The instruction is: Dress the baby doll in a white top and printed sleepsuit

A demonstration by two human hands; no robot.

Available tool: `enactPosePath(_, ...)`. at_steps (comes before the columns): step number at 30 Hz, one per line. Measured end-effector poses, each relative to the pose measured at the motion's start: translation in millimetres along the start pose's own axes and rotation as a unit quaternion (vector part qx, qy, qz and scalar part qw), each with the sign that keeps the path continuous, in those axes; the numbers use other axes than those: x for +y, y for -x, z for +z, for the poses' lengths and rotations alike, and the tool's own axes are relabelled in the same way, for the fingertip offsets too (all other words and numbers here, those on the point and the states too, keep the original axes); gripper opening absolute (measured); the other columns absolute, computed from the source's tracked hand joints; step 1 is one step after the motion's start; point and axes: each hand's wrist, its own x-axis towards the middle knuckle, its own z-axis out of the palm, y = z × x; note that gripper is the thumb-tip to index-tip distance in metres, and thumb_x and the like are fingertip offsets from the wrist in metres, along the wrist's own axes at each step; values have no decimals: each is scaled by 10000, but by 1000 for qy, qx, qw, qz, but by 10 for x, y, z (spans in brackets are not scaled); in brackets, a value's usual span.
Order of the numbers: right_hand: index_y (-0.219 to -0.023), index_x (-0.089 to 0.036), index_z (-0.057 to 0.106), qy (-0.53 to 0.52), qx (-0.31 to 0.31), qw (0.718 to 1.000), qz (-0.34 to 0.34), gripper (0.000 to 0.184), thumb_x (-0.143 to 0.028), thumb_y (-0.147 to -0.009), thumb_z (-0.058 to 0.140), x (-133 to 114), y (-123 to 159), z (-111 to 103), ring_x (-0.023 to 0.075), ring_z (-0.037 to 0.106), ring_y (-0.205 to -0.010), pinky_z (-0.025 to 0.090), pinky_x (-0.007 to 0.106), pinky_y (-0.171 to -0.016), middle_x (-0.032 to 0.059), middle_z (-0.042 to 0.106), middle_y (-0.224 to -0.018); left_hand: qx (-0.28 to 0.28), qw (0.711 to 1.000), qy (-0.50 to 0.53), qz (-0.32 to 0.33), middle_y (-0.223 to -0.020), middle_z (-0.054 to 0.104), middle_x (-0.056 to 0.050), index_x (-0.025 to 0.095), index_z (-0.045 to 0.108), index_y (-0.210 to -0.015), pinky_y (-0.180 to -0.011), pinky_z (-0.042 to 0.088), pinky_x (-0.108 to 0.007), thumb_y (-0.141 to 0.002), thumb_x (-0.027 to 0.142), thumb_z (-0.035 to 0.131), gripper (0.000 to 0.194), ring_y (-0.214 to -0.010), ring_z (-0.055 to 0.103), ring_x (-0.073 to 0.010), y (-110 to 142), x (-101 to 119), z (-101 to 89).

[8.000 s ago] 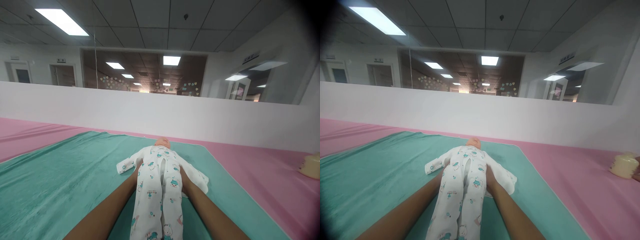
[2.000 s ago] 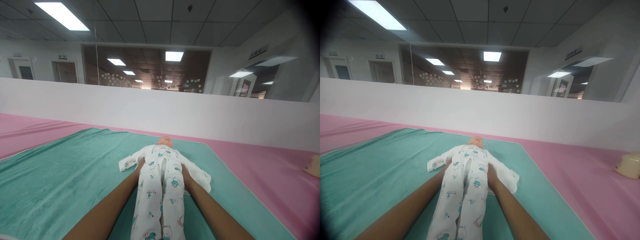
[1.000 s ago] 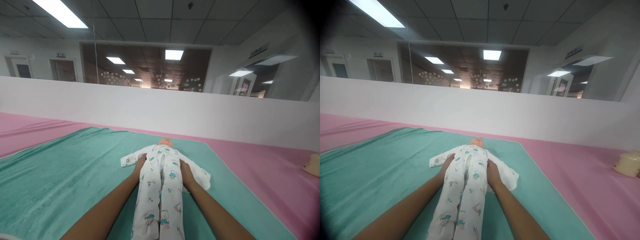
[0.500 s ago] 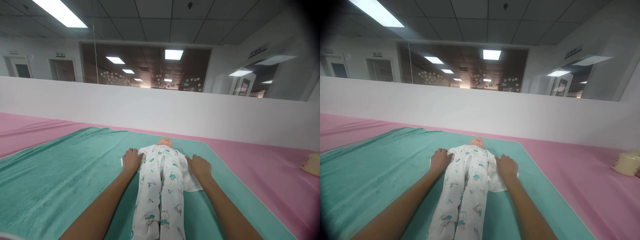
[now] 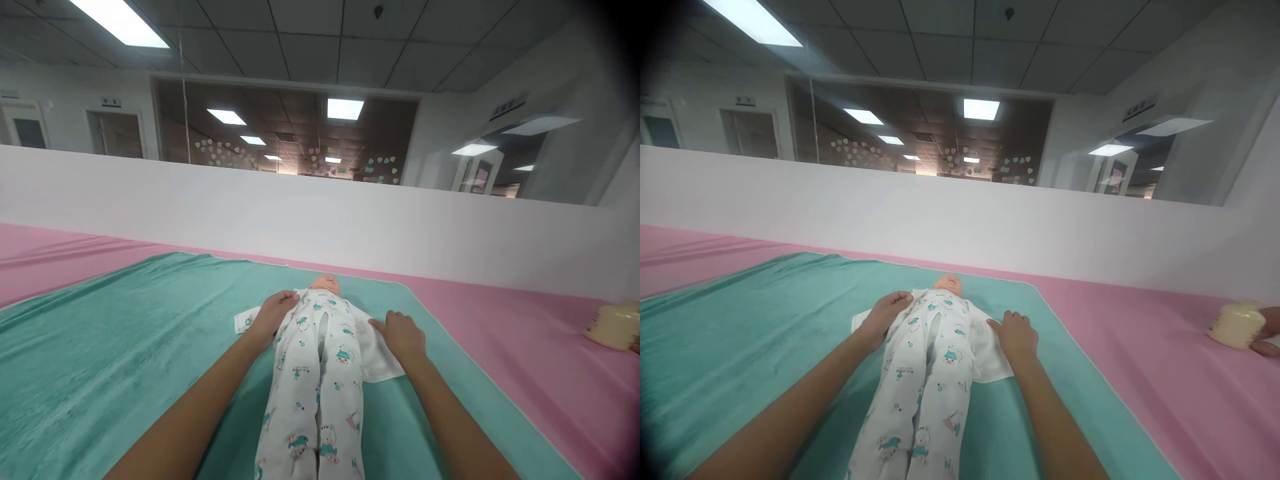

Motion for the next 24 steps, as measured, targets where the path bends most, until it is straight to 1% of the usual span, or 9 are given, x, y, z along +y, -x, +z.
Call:
enactPosePath(2, -889, -154, 536, 14, -11, 1000, 6, 507, -603, -835, 307, 16, 3, 16, 266, 580, -866, 416, 334, -622, 140, 585, -933, -86, 992, 86, -34, -798, 642, -34, 154, 608, -882, -622, 431, -245, -727, 461, 608, 344, -693, 578, -149, 25, 17, -2)
enactPosePath(5, -900, -152, 523, 7, -57, 998, 16, 495, -594, -832, 313, -22, 16, 43, 251, 596, -790, 424, 338, -610, 124, 586, -897, -148, 978, 134, -69, -955, 661, -87, 145, 617, -1027, -703, 461, -270, -709, 387, 664, 403, -824, 611, -186, 37, -5, -40)
enactPosePath(8, -916, -156, 509, 6, -58, 998, 17, 470, -592, -808, 370, -57, 15, 60, 256, 600, -802, 427, 341, -615, 111, 587, -879, -168, 971, 145, -88, -1065, 640, -109, 146, 597, -1110, -776, 465, -287, -696, 332, 691, 463, -937, 604, -214, 27, -63, -90)
enactPosePath(11, -960, -142, 504, 11, -58, 997, 40, 511, -611, -779, 413, -9, 1, 50, 274, 598, -842, 430, 352, -623, 134, 578, -940, -186, 965, 156, -102, -1102, 630, -119, 143, 591, -1136, -807, 465, -305, -685, 309, 702, 493, -972, 601, -232, 15, -124, -126)
enactPosePath(16, -903, -126, 560, -20, -143, 987, 74, 536, -620, -776, 394, 159, -26, -28, 270, 605, -806, 426, 353, -616, 136, 613, -868, -252, 943, 185, -115, -1116, 621, -143, 118, 554, -1193, -793, 465, -299, -676, 251, 702, 554, -925, 621, -228, 29, -159, -136)
enactPosePath(18, -877, -140, 584, -28, -159, 984, 73, 531, -627, -763, 404, 218, -43, -47, 279, 602, -840, 426, 365, -634, 138, 620, -902, -274, 934, 196, -117, -1142, 605, -142, 121, 521, -1230, -799, 461, -297, -694, 233, 680, 570, -939, 613, -225, 44, -155, -134)
enactPosePath(21, -934, -144, 588, -37, -178, 980, 83, 553, -635, -701, 480, 319, -85, -17, 299, 593, -893, 428, 386, -659, 149, 618, -973, -292, 923, 223, -114, -1177, 580, -130, 133, 496, -1254, -829, 450, -293, -725, 214, 640, 554, -997, 582, -220, 63, -162, -144)
enactPosePath(23, -945, -140, 586, -39, -197, 976, 83, 571, -627, -651, 539, 397, -118, 30, 307, 590, -904, 429, 396, -670, 154, 616, -991, -296, 916, 245, -116, -1090, 616, -110, 134, 497, -1252, -817, 452, -268, -736, 194, 624, 535, -974, 582, -195, 65, -186, -163)
enactPosePath(24, -927, -140, 591, -41, -212, 973, 78, 561, -619, -635, 557, 433, -134, 53, 307, 593, -899, 428, 397, -674, 153, 620, -978, -299, 912, 253, -119, -983, 642, -91, 132, 499, -1250, -784, 460, -248, -742, 187, 618, 525, -914, 595, -173, 63, -203, -175)
